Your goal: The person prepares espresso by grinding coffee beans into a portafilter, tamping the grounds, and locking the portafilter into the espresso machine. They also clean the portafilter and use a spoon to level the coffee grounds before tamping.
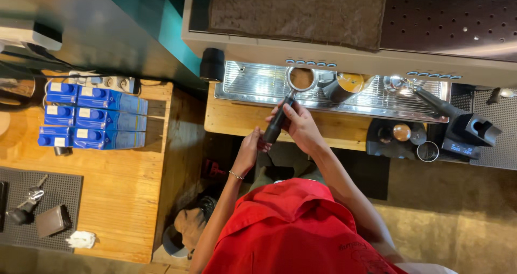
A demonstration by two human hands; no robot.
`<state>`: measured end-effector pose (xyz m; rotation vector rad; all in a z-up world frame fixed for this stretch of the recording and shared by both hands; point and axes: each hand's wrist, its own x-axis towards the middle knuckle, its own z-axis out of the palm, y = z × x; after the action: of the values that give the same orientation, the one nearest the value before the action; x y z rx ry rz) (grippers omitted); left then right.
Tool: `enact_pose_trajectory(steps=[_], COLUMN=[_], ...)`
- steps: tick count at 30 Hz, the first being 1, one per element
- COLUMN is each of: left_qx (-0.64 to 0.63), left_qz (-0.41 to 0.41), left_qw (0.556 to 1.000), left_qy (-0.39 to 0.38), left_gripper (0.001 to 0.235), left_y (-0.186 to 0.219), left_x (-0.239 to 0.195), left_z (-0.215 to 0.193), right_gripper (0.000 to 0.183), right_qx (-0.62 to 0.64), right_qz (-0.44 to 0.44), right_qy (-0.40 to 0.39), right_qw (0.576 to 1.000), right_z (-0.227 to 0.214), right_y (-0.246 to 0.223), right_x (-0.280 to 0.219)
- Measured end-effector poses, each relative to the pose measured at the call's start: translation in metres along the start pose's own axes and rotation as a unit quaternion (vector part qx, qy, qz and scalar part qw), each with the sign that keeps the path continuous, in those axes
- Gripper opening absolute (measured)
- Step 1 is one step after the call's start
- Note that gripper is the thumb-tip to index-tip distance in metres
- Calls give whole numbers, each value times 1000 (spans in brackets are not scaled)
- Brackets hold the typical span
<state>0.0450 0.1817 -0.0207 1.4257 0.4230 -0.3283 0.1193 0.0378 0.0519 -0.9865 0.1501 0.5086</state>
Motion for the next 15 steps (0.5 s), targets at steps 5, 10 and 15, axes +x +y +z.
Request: enact_pose_trajectory(steps=[5,10,15], left_qx=[3,-5,-10], left_qz=[0,-13,-21], left_qw=[999,999,997], left_qy=[-36,-50,-69], left_gripper=[53,53,54], left_y=[1,11,6], left_x=[9,12,27], left_z=[-11,-16,-21], right_gripper=[18,19,22], right_qx=[44,73,106], right_qz=[-48,-97,-127], right_qy=[-7,1,21], right_qw=[998,993,986], right_z=[20,25,28], right_y=[-12,-9,1], right_x=[29,56,75])
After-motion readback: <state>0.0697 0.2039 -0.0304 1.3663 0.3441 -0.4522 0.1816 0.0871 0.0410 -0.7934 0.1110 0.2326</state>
